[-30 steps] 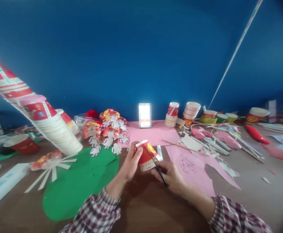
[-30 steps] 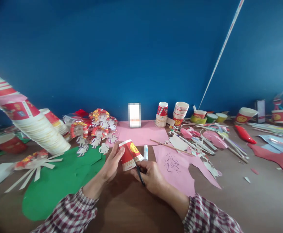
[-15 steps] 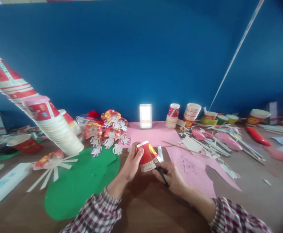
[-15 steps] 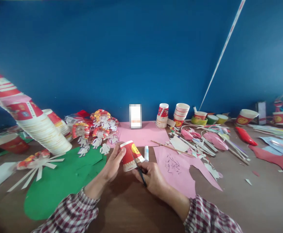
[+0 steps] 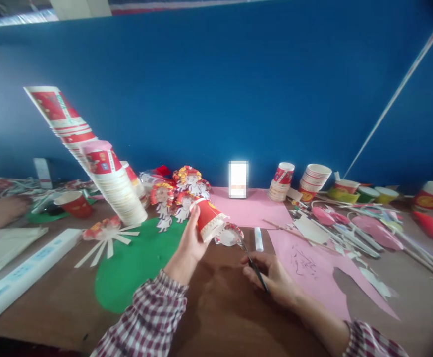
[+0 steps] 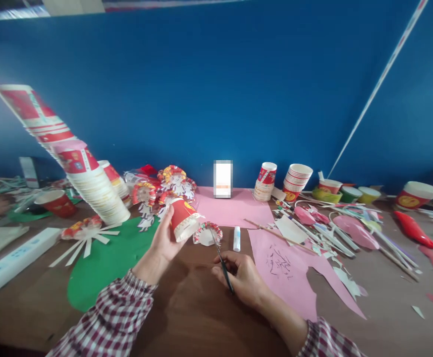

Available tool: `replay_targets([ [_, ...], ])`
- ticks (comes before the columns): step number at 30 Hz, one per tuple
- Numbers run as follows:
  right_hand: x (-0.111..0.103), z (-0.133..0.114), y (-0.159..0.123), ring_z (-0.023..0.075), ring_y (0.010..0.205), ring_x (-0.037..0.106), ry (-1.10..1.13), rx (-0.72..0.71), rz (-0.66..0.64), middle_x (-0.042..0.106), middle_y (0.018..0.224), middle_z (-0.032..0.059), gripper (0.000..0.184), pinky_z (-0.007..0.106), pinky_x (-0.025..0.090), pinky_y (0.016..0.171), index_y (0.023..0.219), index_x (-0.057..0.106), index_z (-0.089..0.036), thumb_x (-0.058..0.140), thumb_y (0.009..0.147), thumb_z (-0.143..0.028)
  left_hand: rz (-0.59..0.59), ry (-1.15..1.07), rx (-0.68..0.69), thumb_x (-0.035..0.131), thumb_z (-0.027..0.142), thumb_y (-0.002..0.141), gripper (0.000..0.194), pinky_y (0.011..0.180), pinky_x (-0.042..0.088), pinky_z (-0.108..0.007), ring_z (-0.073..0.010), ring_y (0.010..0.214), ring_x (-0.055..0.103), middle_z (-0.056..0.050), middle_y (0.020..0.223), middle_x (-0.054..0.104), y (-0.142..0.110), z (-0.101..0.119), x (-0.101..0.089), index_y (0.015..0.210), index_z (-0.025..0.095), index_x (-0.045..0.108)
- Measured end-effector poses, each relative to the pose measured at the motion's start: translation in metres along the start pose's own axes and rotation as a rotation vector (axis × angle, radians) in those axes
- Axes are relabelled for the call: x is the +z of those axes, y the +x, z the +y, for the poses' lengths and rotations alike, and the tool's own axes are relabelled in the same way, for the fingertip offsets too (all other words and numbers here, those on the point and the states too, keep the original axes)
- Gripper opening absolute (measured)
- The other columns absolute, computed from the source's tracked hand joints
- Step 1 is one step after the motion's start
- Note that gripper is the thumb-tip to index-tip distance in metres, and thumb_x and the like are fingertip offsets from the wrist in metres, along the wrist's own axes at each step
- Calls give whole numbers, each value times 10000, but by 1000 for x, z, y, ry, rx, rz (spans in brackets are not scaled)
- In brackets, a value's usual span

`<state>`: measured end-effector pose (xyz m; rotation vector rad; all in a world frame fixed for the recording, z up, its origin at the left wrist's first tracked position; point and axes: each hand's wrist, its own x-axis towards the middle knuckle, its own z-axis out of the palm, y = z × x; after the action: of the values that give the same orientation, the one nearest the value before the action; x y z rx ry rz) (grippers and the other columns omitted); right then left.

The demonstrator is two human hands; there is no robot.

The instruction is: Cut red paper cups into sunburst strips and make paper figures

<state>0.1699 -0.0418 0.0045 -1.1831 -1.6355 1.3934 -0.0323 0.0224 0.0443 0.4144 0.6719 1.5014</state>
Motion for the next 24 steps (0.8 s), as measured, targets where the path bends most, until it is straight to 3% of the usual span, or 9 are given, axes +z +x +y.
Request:
replay_targets([
  [6, 0, -4, 0, 90, 499, 429, 24, 48, -18, 481, 582, -40, 430, 216, 353, 461, 940, 592, -153, 649, 760, -539, -38, -99, -93, 582, 548, 817, 420, 719, 567, -400, -241, 729, 693, -84, 763, 708, 1, 3, 0, 909, 141, 625],
  [13, 0, -7, -1, 94, 514, 427, 11, 16, -11, 476, 595, -38, 441, 218, 344, 460, 915, 593, -163, 644, 750, -568, -18, -173, -151, 469, 434, 858, 407, 718, 562, -416, -289, 836, 689, -176, 907, 716, -3, 5, 0, 957, 78, 641],
  [18, 1, -11, -2, 87, 497, 406, 25, 39, -10, 464, 578, -46, 454, 215, 324, 446, 921, 591, -160, 660, 734, -568, -24, -153, -150, 494, 348, 839, 325, 696, 563, -380, -271, 805, 692, -160, 856, 722, -2, 5, 1, 921, 77, 655],
  [24, 1, -8, -2, 94, 504, 419, 10, 31, -9, 467, 581, -43, 435, 221, 330, 455, 920, 592, -165, 649, 745, -559, -16, -180, -182, 487, 361, 868, 324, 688, 561, -323, -227, 791, 687, -121, 837, 720, -3, 6, 4, 942, 92, 653],
])
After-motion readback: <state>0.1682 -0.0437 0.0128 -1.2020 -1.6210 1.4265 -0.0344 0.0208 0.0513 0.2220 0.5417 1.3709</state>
